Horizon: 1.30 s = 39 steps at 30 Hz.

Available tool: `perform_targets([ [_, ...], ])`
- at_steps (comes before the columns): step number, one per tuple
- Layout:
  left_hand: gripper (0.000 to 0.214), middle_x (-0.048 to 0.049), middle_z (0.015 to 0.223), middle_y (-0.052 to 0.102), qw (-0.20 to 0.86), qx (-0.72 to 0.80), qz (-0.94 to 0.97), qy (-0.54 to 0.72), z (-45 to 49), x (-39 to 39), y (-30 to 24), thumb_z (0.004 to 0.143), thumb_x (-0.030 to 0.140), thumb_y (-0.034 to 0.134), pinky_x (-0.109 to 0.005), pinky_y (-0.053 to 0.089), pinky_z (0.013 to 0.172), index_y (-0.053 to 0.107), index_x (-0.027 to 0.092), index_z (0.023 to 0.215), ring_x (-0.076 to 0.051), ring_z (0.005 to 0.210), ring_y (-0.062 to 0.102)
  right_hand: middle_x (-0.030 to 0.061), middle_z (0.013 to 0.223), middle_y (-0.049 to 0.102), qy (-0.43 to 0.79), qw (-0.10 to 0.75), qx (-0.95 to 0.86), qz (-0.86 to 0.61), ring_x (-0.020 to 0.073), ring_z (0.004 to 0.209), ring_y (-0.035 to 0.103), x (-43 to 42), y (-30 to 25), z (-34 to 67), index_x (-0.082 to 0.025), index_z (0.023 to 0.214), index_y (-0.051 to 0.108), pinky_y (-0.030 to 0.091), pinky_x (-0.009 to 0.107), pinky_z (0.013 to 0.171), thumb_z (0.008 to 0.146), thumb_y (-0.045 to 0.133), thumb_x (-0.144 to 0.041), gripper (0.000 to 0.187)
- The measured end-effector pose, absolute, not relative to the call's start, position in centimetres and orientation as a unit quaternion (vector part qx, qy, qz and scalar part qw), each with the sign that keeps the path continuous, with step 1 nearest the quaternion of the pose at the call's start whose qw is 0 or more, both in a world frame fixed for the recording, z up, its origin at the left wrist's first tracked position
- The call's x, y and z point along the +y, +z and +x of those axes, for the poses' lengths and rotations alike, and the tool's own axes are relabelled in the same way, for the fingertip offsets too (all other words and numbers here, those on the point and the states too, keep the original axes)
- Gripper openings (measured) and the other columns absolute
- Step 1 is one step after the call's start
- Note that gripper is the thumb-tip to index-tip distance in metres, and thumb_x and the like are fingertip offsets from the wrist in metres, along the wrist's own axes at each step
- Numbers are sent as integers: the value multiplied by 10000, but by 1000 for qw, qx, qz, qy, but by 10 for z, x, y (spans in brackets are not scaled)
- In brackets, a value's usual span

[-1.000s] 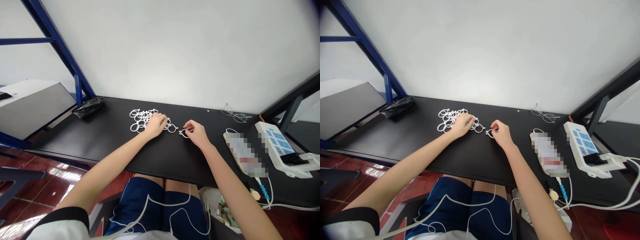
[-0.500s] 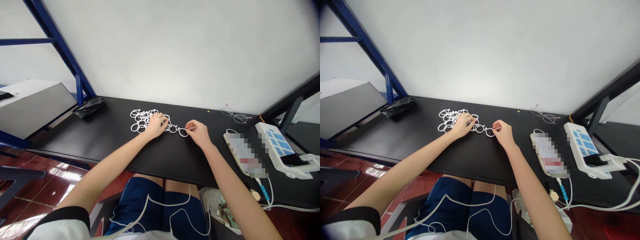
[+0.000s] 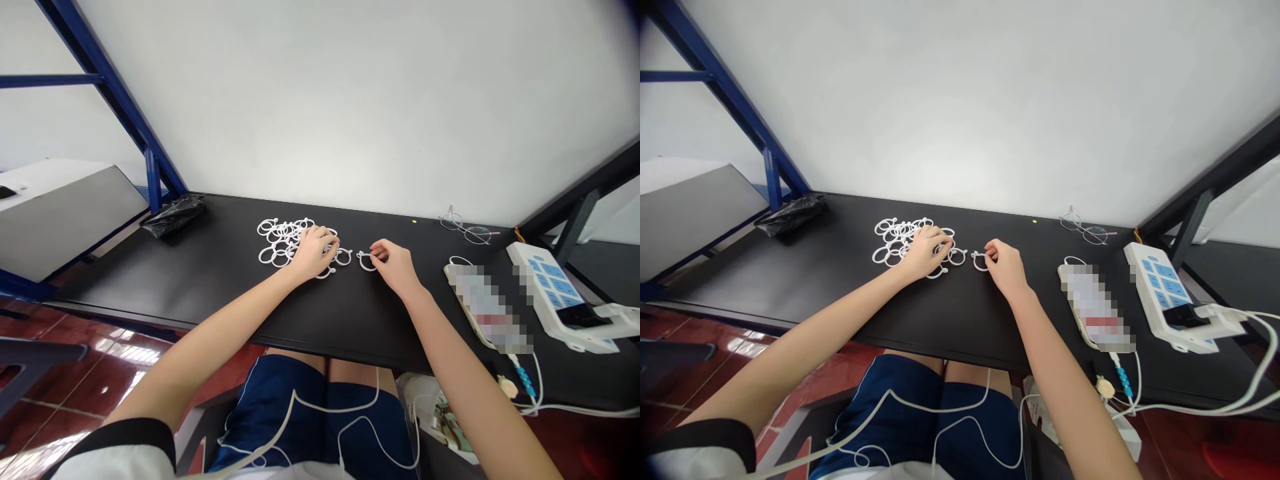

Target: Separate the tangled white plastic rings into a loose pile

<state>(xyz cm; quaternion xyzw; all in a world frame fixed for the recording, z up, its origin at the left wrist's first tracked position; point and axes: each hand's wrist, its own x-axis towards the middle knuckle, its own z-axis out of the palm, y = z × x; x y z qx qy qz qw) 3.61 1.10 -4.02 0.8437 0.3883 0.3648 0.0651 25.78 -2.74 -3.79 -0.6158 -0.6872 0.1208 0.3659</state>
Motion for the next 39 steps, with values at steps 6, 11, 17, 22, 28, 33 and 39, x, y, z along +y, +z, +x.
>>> perform_targets([
  [6, 188, -63, 945, 654, 54, 370, 853, 364, 39, 7, -40, 941, 238, 485, -395, 358, 896, 668, 201, 926, -221, 929, 529, 28, 758, 681, 104, 328, -686, -641, 152, 601, 568, -26, -39, 259, -185, 806, 640, 487, 327, 677, 711, 541, -89, 167],
  [11, 182, -63, 961, 658, 58, 363, 855, 367, 40, 6, -41, 938, 226, 489, -392, 359, 903, 668, 194, 945, -218, 931, 530, 26, 738, 660, 107, 344, -658, -661, 137, 555, 559, -27, -34, 256, -179, 749, 627, 484, 314, 666, 659, 550, -87, 150],
  [17, 189, -57, 927, 653, 52, 329, 865, 375, 41, 1, -33, 945, 299, 507, -382, 364, 918, 654, 185, 975, -203, 929, 540, 2, 661, 640, 154, 460, -606, -631, 150, 560, 595, -34, -26, 242, -192, 681, 581, 485, 296, 628, 644, 574, -134, 68],
  [22, 249, -58, 932, 664, 63, 268, 890, 364, 43, -8, -27, 942, 395, 524, -399, 342, 975, 640, 194, 1033, -203, 953, 546, 28, 706, 686, 236, 547, -569, -566, 195, 674, 684, -36, -26, 236, -188, 730, 608, 529, 306, 647, 679, 629, -188, 55],
  [28, 259, -70, 955, 658, 70, 237, 903, 350, 44, -9, -26, 939, 406, 541, -379, 365, 922, 656, 188, 1021, -197, 919, 525, 57, 782, 722, 280, 576, -564, -520, 221, 761, 721, -34, -29, 234, -178, 754, 645, 569, 344, 718, 694, 709, -244, 110],
  [33, 231, -62, 935, 646, 75, 220, 910, 342, 43, -10, -25, 977, 346, 481, -364, 376, 911, 633, 187, 1049, -186, 901, 530, 66, 809, 750, 354, 586, -550, -478, 226, 793, 731, -35, -26, 232, -179, 755, 673, 584, 360, 765, 669, 791, -285, 180],
  [39, 226, -105, 1059, 614, 97, 240, 895, 364, 44, -12, -25, 995, 347, 414, -371, 391, 913, 541, 173, 1061, -211, 988, 548, 71, 901, 771, 430, 582, -536, -435, 233, 882, 731, -38, -21, 230, -190, 802, 715, 579, 391, 863, 641, 839, -320, 242],
])
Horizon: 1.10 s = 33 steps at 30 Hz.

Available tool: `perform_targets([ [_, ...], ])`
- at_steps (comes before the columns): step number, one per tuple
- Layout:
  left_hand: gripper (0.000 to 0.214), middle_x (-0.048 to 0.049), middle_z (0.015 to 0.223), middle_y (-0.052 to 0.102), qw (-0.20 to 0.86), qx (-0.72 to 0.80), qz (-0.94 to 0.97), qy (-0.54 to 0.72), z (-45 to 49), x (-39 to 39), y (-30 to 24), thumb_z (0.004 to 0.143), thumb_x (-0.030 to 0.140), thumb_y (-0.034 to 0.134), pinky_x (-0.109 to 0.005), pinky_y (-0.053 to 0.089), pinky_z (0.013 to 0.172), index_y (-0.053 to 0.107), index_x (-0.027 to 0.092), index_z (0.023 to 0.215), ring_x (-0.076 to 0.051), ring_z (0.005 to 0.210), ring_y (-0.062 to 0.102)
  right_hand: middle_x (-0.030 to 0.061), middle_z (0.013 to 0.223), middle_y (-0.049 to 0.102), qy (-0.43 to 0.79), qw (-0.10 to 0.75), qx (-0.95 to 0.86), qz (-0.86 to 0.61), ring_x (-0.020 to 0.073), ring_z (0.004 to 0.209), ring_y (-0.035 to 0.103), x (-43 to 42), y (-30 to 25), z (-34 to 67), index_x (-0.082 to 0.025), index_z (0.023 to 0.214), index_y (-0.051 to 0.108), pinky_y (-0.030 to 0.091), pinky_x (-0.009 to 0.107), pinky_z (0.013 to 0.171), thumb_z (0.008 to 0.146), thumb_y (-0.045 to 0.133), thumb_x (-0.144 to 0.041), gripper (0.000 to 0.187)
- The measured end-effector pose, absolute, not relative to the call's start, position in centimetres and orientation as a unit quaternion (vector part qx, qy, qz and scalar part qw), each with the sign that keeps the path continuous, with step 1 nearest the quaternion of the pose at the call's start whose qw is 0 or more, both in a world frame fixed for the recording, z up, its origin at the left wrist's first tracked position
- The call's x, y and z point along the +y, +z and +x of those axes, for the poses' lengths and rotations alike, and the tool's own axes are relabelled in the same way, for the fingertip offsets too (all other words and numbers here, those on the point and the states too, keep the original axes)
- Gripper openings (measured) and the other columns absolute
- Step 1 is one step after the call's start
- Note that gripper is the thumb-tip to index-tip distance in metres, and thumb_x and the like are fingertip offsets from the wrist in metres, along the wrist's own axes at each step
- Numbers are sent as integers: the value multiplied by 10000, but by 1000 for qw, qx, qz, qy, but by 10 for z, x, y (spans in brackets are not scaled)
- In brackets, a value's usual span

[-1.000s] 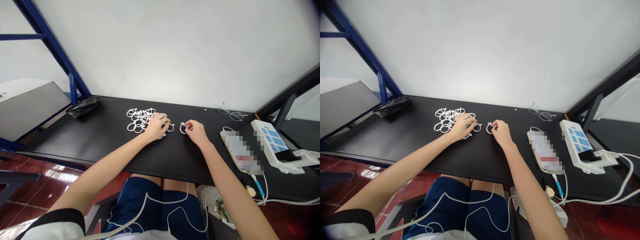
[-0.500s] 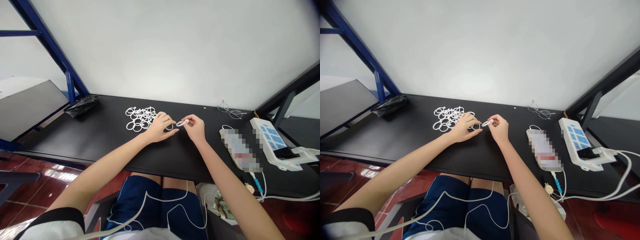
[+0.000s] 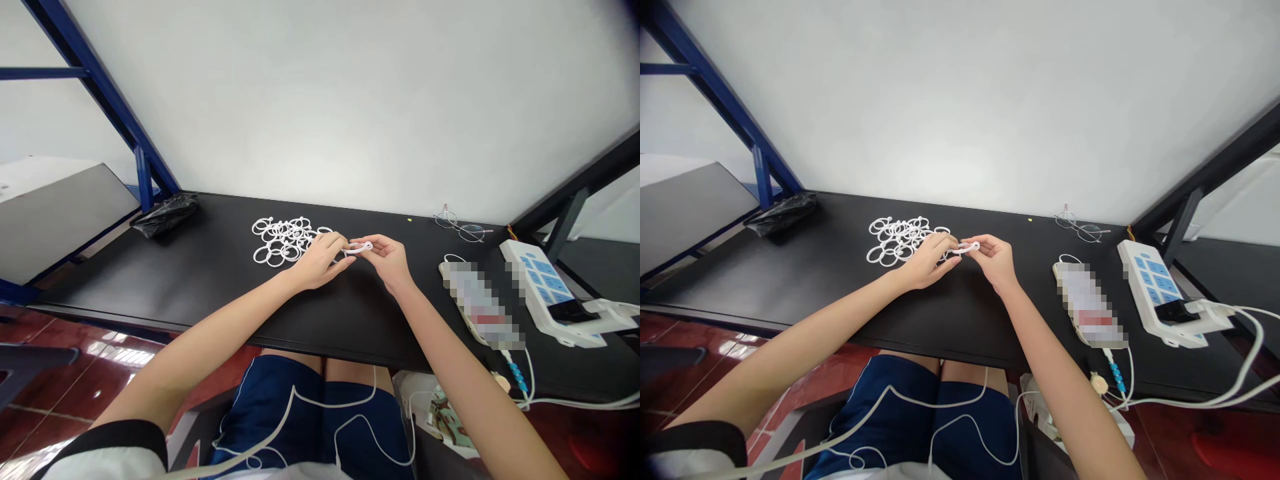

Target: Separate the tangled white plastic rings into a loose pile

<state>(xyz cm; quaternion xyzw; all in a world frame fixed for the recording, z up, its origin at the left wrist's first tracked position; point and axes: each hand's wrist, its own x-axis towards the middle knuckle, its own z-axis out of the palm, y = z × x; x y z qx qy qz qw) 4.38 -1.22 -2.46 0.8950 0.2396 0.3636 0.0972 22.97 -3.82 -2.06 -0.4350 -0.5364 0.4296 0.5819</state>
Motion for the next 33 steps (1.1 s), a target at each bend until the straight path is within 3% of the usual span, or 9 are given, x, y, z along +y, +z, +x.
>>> perform_targets([
  [6, 227, -56, 863, 585, 99, 252, 896, 351, 44, -11, -24, 993, 353, 395, -355, 399, 837, 495, 182, 883, -184, 812, 531, 62, 892, 765, 423, 568, -555, -437, 242, 898, 719, -39, -22, 227, -201, 797, 727, 562, 416, 895, 656, 830, -356, 233],
  [13, 257, -70, 915, 596, 102, 246, 894, 361, 42, -10, -24, 1012, 325, 327, -356, 395, 840, 490, 186, 868, -189, 876, 536, 54, 843, 751, 407, 564, -554, -457, 232, 834, 708, -37, -26, 226, -202, 791, 736, 578, 370, 760, 619, 841, -334, 241],
  [21, 192, -72, 909, 572, 98, 264, 873, 398, 44, -9, -25, 962, 354, 448, -351, 417, 784, 468, 195, 856, -198, 850, 544, 36, 815, 730, 439, 569, -508, -475, 179, 754, 678, -38, -19, 229, -200, 824, 735, 571, 299, 646, 598, 842, -371, 303],
  [26, 172, -62, 861, 555, 87, 295, 854, 419, 44, -8, -25, 932, 344, 464, -355, 427, 783, 468, 199, 842, -204, 837, 532, 21, 789, 725, 502, 549, -481, -464, 135, 669, 655, -38, -14, 231, -201, 790, 739, 578, 271, 619, 594, 846, -366, 278],
  [33, 150, -78, 913, 563, 105, 298, 842, 438, 42, -9, -25, 919, 323, 446, -371, 442, 797, 497, 185, 947, -208, 842, 520, 36, 757, 736, 483, 543, -514, -456, 140, 632, 652, -42, -13, 227, -184, 770, 740, 584, 317, 654, 601, 859, -427, 319],
])
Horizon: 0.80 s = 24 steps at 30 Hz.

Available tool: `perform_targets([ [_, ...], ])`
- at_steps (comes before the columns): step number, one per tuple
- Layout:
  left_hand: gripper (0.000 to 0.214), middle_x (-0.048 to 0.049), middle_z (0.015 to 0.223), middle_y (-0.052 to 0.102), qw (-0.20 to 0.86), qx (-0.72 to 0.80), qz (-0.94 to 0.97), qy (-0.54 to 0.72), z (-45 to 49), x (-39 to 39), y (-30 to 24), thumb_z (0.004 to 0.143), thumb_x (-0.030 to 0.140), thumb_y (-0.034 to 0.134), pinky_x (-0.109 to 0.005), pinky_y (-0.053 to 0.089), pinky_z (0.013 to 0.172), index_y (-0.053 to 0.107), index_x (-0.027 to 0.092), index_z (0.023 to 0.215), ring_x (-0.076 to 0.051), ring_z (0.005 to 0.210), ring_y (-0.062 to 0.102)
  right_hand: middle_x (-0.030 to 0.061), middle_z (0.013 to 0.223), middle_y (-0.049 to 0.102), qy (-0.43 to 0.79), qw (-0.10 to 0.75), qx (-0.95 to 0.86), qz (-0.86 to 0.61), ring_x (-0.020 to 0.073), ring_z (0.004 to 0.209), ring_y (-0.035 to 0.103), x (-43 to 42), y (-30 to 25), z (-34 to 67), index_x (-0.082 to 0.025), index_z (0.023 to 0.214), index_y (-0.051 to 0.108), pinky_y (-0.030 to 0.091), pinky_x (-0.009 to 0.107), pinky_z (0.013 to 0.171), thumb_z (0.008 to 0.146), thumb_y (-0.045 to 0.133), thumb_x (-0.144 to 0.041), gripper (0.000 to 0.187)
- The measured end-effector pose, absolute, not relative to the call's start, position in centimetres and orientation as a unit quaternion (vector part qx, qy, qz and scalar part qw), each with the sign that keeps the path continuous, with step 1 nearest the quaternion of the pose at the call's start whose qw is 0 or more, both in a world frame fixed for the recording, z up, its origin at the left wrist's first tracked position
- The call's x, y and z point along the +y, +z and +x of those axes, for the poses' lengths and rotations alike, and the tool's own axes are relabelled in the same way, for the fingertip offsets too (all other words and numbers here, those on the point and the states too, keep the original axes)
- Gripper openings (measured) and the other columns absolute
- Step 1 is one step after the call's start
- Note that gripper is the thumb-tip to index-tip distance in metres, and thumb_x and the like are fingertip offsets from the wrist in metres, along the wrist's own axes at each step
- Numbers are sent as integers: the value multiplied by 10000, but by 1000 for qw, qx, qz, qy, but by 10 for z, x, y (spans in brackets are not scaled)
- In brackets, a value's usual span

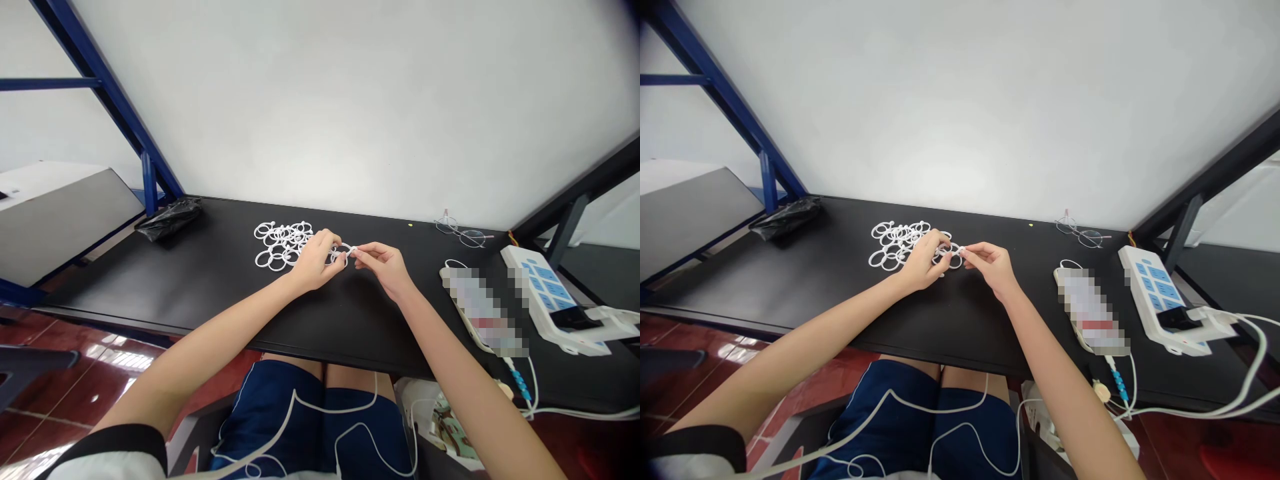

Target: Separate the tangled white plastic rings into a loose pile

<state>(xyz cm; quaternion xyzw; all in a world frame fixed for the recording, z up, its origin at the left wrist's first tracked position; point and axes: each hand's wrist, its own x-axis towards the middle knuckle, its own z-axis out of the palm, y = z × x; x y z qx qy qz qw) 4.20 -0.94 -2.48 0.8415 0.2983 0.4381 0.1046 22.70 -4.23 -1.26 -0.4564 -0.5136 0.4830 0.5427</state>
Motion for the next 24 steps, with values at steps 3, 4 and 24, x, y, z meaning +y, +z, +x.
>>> perform_targets([
  [3, 177, -88, 950, 568, 129, 291, 832, 454, 41, -8, -26, 917, 317, 451, -377, 452, 812, 498, 174, 1011, -211, 871, 533, 29, 730, 730, 483, 541, -517, -454, 133, 617, 642, -43, -12, 226, -182, 750, 734, 571, 310, 650, 588, 871, -418, 318],
  [4, 187, -91, 963, 569, 139, 288, 829, 459, 40, -7, -27, 916, 313, 454, -376, 456, 817, 498, 171, 1031, -211, 882, 539, 30, 737, 731, 485, 540, -518, -453, 131, 620, 642, -43, -12, 225, -182, 752, 732, 567, 306, 650, 591, 871, -415, 316],
  [24, 268, -51, 901, 631, 222, 328, 802, 447, 42, -4, -29, 959, 410, 416, -374, 422, 854, 546, 187, 886, -189, 850, 549, -20, 612, 611, 306, 428, -719, -454, 113, 494, 532, -56, -18, 216, -223, 753, 525, 443, 272, 558, 953, 443, -529, 374],
])
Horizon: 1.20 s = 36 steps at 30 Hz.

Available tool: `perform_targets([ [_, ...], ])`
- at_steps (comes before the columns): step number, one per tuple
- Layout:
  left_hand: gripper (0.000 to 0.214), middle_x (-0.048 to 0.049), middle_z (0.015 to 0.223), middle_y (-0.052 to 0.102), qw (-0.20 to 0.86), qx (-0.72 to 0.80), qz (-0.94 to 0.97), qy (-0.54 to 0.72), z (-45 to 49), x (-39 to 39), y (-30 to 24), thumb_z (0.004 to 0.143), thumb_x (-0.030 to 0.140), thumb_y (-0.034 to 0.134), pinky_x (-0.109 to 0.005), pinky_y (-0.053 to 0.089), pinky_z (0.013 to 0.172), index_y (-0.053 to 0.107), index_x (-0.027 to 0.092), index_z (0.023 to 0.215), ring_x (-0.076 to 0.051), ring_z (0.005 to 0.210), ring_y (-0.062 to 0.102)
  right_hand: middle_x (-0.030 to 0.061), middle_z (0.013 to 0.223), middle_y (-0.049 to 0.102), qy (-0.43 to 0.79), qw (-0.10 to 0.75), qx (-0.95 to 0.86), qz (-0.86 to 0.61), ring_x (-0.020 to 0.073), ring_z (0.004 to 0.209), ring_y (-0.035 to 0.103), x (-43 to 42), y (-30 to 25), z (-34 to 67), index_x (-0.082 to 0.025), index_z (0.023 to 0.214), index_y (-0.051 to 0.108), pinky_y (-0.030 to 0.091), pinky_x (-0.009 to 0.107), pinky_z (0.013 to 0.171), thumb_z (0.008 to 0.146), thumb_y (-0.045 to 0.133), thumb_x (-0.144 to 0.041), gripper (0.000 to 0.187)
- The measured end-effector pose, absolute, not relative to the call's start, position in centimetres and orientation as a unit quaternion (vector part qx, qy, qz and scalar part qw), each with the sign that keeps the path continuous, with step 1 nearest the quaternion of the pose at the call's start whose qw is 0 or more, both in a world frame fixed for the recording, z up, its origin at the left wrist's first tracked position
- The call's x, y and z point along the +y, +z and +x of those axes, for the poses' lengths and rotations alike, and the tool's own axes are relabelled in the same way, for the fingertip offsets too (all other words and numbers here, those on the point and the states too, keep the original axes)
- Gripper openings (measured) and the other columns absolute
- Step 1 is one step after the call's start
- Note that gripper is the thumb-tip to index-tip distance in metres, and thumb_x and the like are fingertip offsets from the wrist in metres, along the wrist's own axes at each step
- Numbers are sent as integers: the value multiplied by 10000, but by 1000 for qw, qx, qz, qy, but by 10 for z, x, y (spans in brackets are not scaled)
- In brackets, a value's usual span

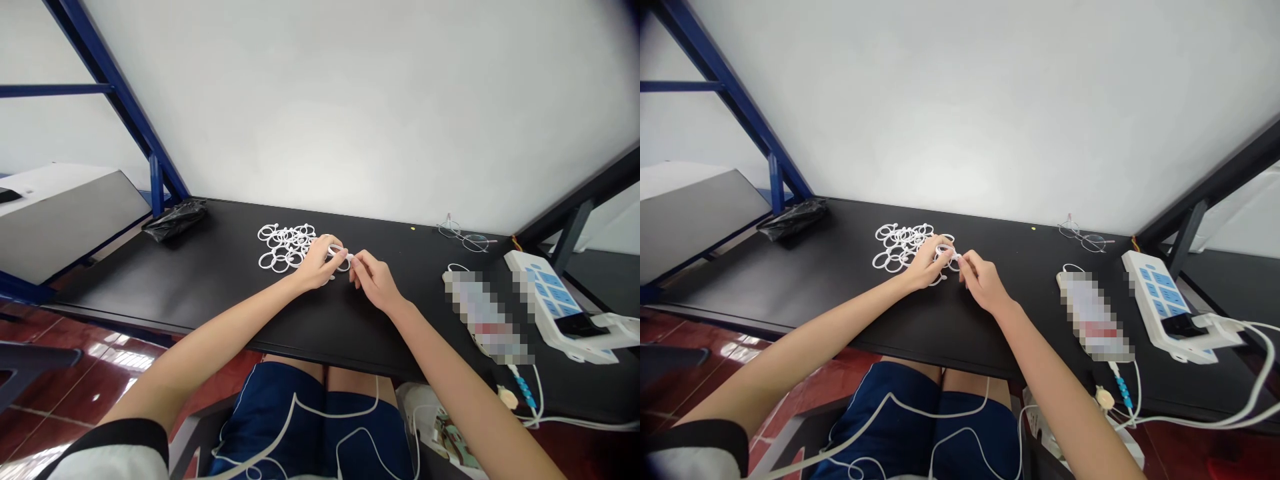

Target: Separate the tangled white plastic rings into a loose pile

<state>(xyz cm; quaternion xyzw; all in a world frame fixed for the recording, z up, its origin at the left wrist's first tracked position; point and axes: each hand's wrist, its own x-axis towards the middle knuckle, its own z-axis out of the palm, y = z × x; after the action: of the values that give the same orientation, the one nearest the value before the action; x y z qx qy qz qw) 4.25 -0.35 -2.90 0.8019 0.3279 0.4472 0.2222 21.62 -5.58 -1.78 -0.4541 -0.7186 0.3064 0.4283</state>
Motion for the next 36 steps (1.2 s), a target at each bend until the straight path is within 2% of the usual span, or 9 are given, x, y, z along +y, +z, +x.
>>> perform_targets([
  [2, 263, -50, 891, 625, 237, 327, 795, 452, 42, -4, -28, 952, 399, 411, -367, 425, 838, 543, 188, 868, -188, 843, 550, -47, 550, 532, 279, 404, -746, -451, 106, 461, 477, -59, -21, 213, -234, 735, 436, 400, 264, 548, 995, 353, -496, 378],
  [5, 265, -47, 872, 624, 254, 324, 787, 460, 44, -5, -27, 941, 389, 409, -363, 428, 819, 549, 185, 846, -187, 827, 555, -49, 543, 479, 244, 412, -747, -462, 115, 469, 436, -60, -28, 207, -242, 731, 375, 359, 266, 539, 1010, 312, -478, 371],
  [13, 358, -40, 807, 598, 302, 310, 777, 457, 48, -13, -26, 955, 469, 380, -328, 448, 732, 562, 181, 844, -170, 748, 534, -38, 564, 439, 191, 500, -690, -487, 125, 476, 419, -63, -43, 198, -247, 738, 362, 339, 268, 517, 999, 297, -520, 383],
  [26, 413, -43, 806, 565, 357, 276, 761, 466, 51, -23, -24, 959, 540, 342, -306, 437, 646, 518, 179, 862, -162, 722, 524, -35, 547, 455, 207, 513, -691, -465, 125, 456, 421, -68, -45, 198, -251, 727, 367, 355, 275, 510, 994, 300, -538, 397],
  [31, 367, -49, 843, 598, 301, 289, 787, 454, 48, -19, -21, 967, 498, 348, -344, 445, 769, 524, 188, 877, -179, 781, 542, -33, 549, 464, 217, 520, -683, -465, 121, 464, 427, -66, -44, 197, -245, 724, 386, 363, 270, 505, 998, 317, -514, 390],
  [36, 280, -41, 828, 601, 142, 245, 853, 438, 37, -10, -15, 942, 455, 453, -396, 388, 923, 541, 190, 930, -197, 837, 523, -47, 539, 438, 243, 534, -673, -450, 109, 455, 415, -62, -40, 196, -239, 722, 394, 358, 260, 503, 1010, 329, -462, 371],
])
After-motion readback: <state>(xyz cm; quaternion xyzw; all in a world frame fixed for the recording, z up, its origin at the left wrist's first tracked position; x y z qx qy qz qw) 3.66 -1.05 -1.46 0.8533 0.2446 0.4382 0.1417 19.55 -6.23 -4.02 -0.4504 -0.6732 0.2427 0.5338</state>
